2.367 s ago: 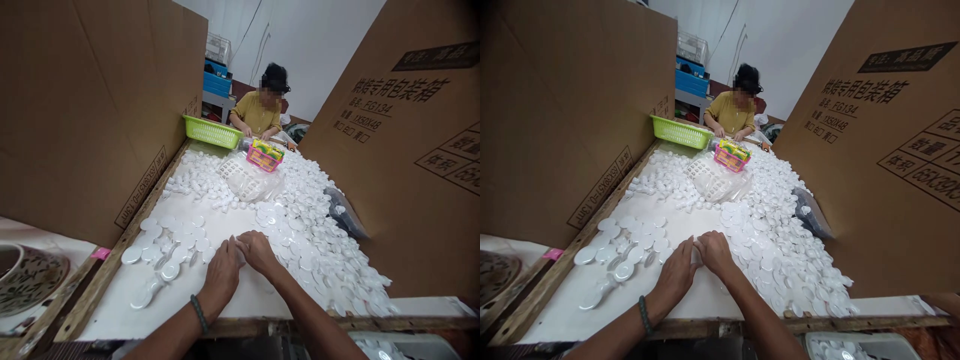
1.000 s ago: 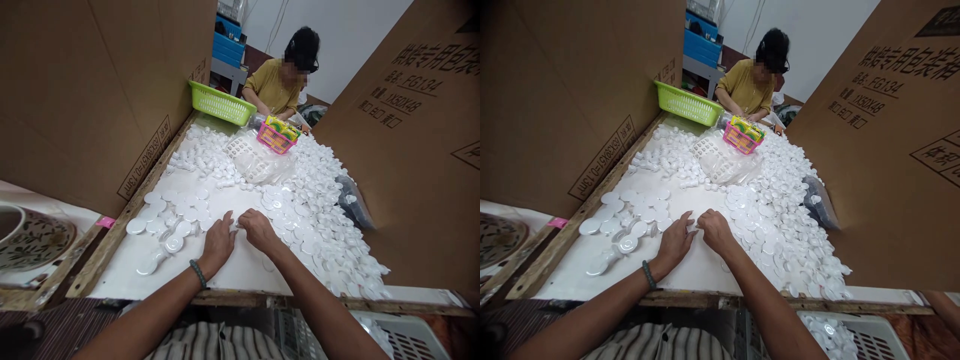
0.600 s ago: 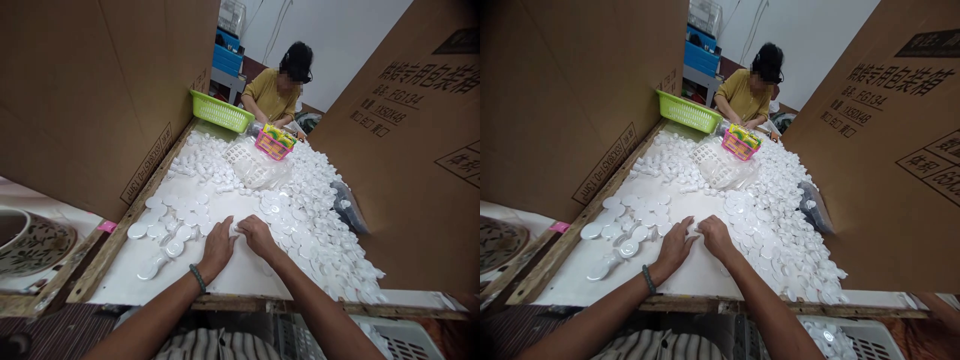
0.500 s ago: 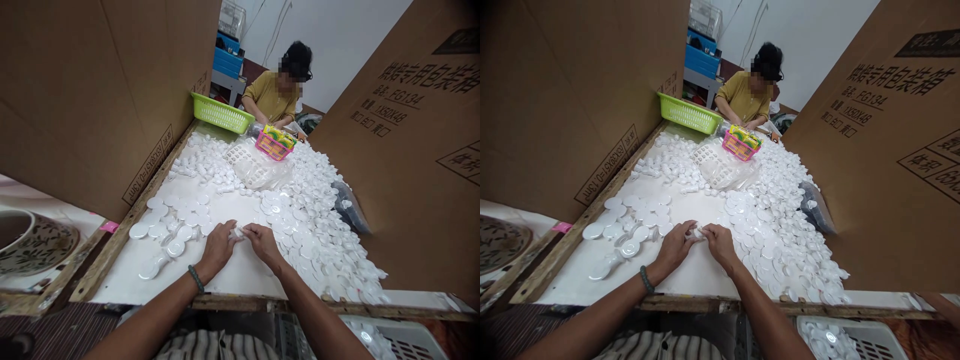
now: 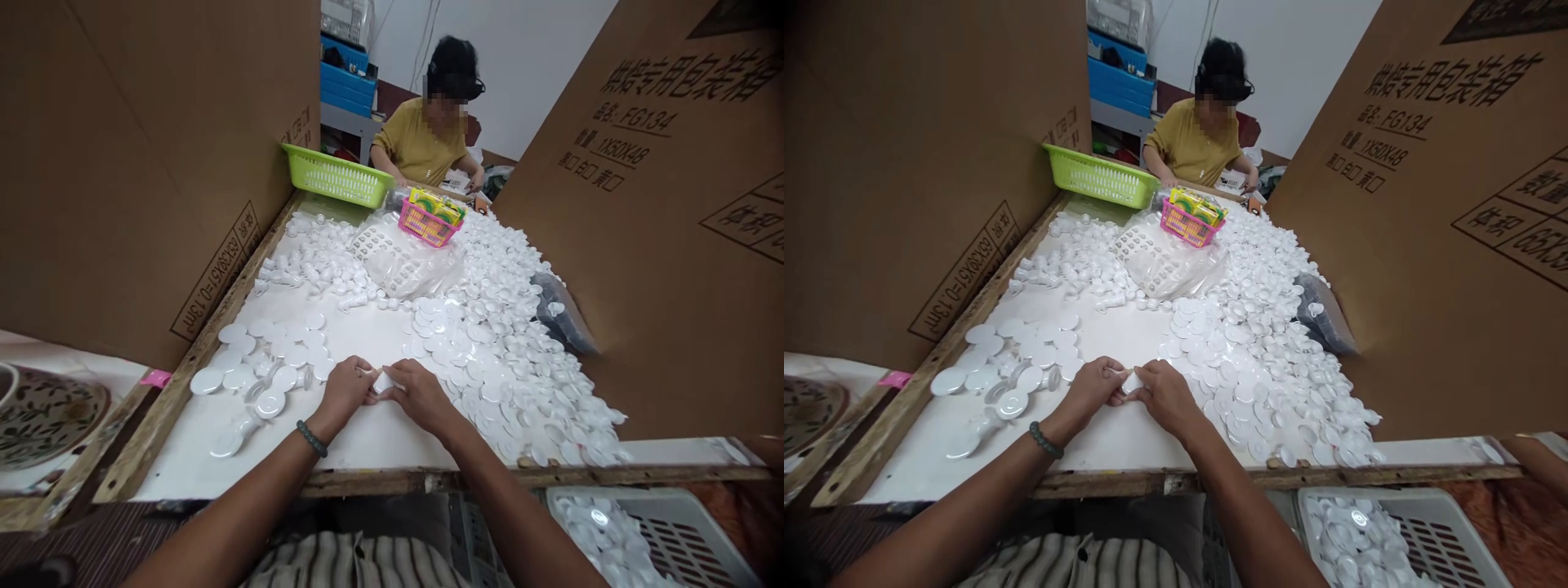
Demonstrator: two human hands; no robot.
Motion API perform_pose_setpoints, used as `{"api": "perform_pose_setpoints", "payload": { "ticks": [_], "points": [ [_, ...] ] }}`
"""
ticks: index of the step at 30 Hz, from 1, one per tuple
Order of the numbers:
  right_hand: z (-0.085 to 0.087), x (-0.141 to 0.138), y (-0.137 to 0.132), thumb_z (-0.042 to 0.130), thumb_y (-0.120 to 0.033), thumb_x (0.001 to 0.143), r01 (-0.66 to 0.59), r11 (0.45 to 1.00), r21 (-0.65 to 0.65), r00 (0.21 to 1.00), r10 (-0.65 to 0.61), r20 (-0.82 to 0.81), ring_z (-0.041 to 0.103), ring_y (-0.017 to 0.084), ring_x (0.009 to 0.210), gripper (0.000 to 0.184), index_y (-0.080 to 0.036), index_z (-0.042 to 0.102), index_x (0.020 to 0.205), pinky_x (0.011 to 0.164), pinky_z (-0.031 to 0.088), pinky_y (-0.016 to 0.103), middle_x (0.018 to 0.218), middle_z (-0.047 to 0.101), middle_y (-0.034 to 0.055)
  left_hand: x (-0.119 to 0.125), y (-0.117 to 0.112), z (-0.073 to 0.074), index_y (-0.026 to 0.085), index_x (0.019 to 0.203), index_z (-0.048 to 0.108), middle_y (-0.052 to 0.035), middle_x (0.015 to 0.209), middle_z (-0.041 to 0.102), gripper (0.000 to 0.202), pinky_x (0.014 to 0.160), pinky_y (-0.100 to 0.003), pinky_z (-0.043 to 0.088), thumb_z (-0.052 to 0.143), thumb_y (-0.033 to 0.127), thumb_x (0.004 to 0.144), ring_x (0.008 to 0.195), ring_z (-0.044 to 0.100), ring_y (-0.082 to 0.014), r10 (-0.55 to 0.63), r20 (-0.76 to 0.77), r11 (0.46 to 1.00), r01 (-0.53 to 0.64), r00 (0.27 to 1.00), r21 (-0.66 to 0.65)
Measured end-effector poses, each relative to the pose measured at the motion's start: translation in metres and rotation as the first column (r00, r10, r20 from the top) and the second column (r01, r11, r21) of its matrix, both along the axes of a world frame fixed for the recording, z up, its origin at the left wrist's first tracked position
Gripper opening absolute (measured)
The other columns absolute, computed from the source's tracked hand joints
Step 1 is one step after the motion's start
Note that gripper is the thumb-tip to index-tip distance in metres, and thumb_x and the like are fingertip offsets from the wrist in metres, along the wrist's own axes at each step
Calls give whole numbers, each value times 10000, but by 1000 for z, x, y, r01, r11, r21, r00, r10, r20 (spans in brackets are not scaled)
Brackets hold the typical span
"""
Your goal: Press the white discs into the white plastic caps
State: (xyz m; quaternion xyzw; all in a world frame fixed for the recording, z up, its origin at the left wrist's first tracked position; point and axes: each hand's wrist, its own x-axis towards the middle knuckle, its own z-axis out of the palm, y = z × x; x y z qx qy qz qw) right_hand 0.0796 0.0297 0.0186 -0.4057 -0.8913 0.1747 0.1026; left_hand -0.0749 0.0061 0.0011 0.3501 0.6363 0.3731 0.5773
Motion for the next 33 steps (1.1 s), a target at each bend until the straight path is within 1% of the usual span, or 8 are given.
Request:
{"api": "perform_pose_setpoints", "payload": {
  "ticks": [6,12,16,22,24,27,29,33],
  "points": [
    [2,-3,6,518,-396,857,-79,994,79,983,65,172,496,154,759,248,-168,606,812,624,354,261,761,559,37,1,1,0,174,826,458,29,495,581,183,452,-232,477,577,296,758,422,573,-130,-22,-57,1000,23,998,8],
    [-9,-2,4,474,-417,877,-62,992,108,978,39,205,482,152,726,294,-166,586,773,618,328,268,733,551,38,0,10,1,170,830,451,55,414,527,172,399,-203,425,579,244,741,378,523,-115,-43,-66,997,38,997,-68],
    [-9,-4,1,449,-444,881,-24,990,139,979,-5,204,490,163,744,339,-162,593,760,641,335,278,735,554,43,-2,11,2,171,782,456,58,393,506,181,366,-190,385,593,277,731,354,486,-105,-54,-77,998,51,996,-41],
    [-10,-2,-14,487,-361,881,96,986,135,995,-100,16,494,166,775,298,-165,560,1094,678,369,272,837,568,54,-4,3,0,174,769,478,64,426,516,191,379,-194,390,605,309,721,360,504,-102,-50,-120,992,64,991,108],
    [-12,-1,-18,523,-329,865,129,987,99,991,-126,-44,498,157,762,247,-171,589,1043,677,375,262,808,571,43,-5,2,-1,169,772,494,55,428,525,223,395,-203,404,586,369,737,369,514,-107,-60,-131,991,75,990,113],
    [-15,1,-18,590,-370,814,195,980,48,976,-189,-106,504,148,722,216,-168,632,881,666,378,256,731,569,22,-8,2,-4,160,796,518,36,464,565,265,439,-206,432,613,392,708,422,551,-113,-95,-93,989,104,991,104],
    [-16,2,-17,620,-400,783,216,976,21,967,-211,-143,508,146,715,253,-170,634,887,665,380,257,736,574,17,-10,1,-5,156,811,522,29,492,585,276,462,-207,446,652,354,670,452,569,-115,-116,-52,987,121,992,107],
    [-18,2,-15,635,-364,778,156,985,-74,972,-166,-169,503,126,681,248,-223,626,982,629,378,232,746,562,-9,-10,-1,-6,162,786,505,31,492,586,273,456,-220,454,667,334,649,446,569,-122,-121,-37,987,124,992,105]
  ]
}}
